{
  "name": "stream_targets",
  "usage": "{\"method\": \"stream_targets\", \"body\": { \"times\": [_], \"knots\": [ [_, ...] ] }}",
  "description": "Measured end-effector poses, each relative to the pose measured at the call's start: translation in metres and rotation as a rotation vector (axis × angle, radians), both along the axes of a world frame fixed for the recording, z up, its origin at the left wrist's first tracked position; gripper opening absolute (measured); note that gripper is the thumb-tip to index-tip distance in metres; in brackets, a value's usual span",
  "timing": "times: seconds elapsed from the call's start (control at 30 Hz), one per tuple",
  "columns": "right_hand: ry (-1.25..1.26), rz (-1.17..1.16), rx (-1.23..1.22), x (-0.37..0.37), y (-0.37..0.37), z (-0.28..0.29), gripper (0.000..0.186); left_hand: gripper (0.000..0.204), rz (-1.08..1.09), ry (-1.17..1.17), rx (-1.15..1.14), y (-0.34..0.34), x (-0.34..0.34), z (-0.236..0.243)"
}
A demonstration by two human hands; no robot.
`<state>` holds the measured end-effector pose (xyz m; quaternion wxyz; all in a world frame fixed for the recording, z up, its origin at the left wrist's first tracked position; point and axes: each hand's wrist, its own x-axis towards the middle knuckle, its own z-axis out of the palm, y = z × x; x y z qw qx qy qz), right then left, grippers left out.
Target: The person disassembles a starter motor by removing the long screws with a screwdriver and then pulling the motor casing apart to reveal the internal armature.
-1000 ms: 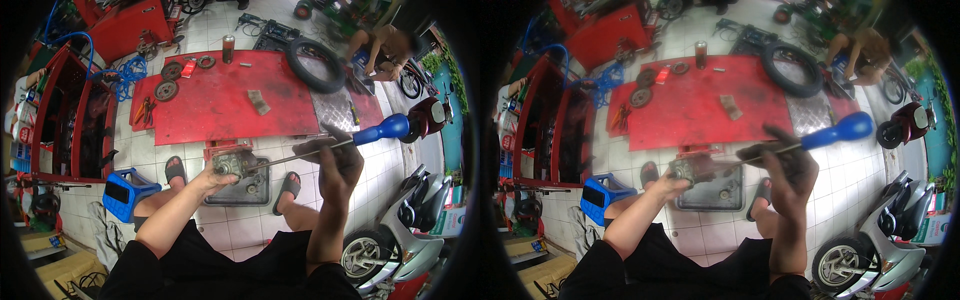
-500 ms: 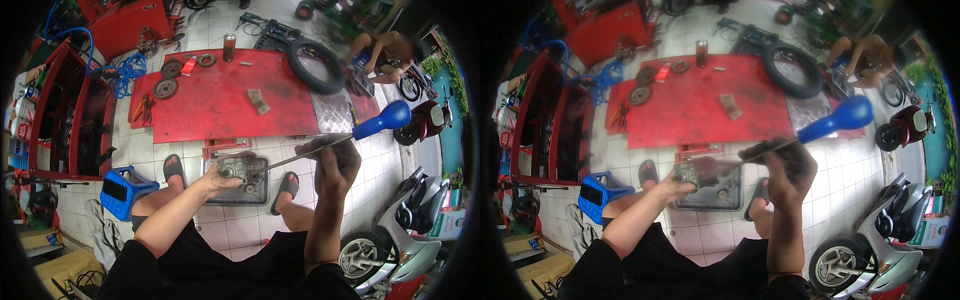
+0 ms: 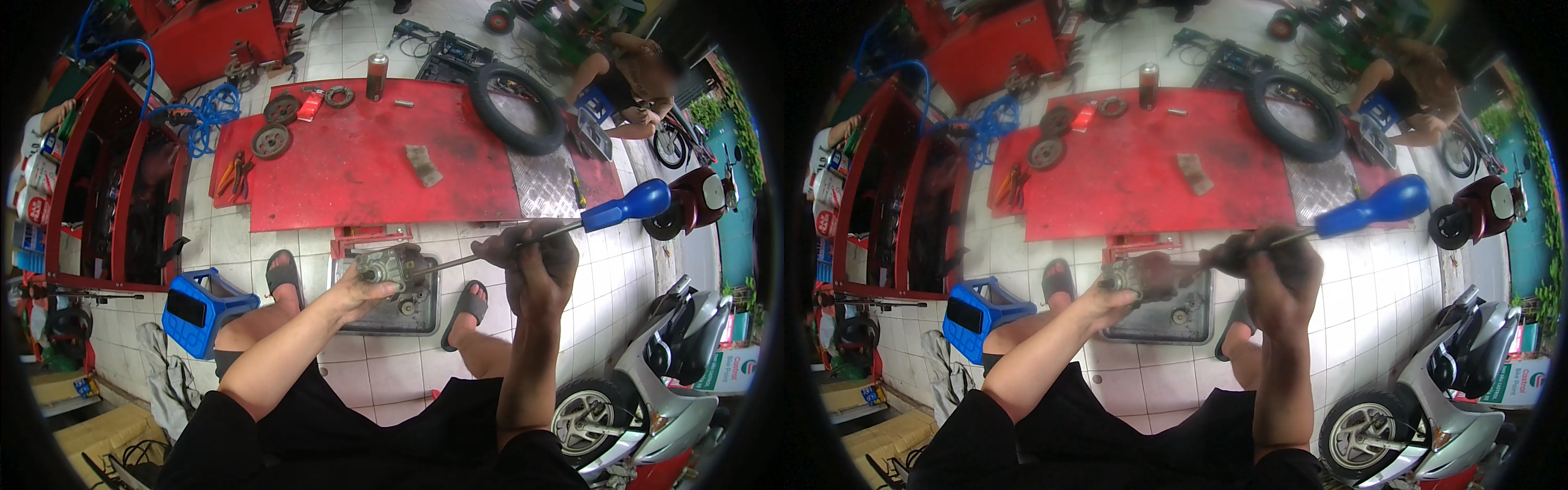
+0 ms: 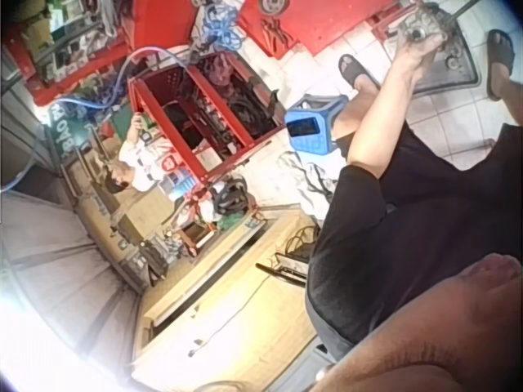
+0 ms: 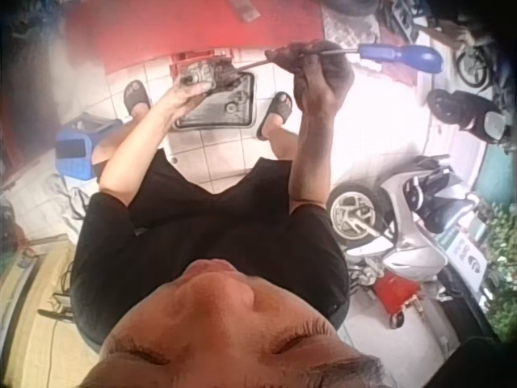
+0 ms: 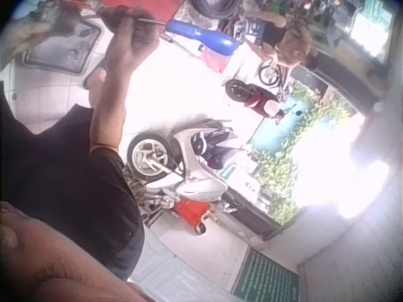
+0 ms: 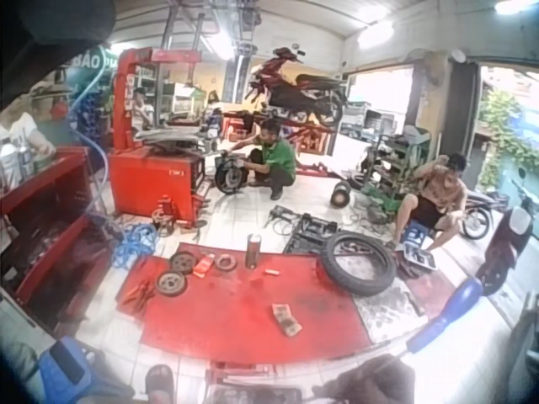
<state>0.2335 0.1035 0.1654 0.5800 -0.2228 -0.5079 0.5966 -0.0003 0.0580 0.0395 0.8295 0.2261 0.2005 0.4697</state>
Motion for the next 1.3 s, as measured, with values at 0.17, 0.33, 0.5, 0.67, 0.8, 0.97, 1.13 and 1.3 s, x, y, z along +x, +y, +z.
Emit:
{"method": "stream_targets", "body": {
  "times": [0.17, 0.33, 0.5, 0.67, 0.8, 0.97, 1.13, 1.3],
  "knots": [
    [0.047, -0.092, -0.043, -0.009, 0.001, -0.007, 0.016, 0.073, 0.063, 0.036, -0.068, -0.001, -0.004, -0.01],
    [-0.024, -0.253, -0.204, -0.002, 0.005, -0.01, 0.01, 0.077, 0.199, 0.317, -0.226, -0.01, -0.008, -0.043],
    [-0.019, -0.182, -0.296, -0.012, 0.014, -0.005, 0.013, 0.087, 0.264, 0.339, 0.041, -0.01, -0.009, -0.02],
    [-0.05, -0.118, -0.15, 0.003, 0.001, 0.003, 0.013, 0.083, 0.197, 0.299, 0.097, -0.009, 0.008, -0.012],
    [-0.173, -0.064, 0.048, -0.003, -0.014, 0.022, 0.012, 0.09, 0.144, 0.205, 0.045, -0.016, 0.007, -0.031],
    [-0.307, 0.105, 0.13, -0.031, -0.029, 0.046, 0.025, 0.082, 0.097, -0.125, -0.01, -0.026, -0.004, -0.024],
    [-0.168, 0.091, -0.149, -0.015, -0.063, 0.075, 0.07, 0.08, -0.138, -0.172, -0.053, -0.028, 0.012, -0.047],
    [0.0, 0.07, 0.177, -0.008, -0.076, 0.058, 0.04, 0.082, -0.261, -0.229, -0.037, -0.028, 0.022, -0.022]
  ]
}}
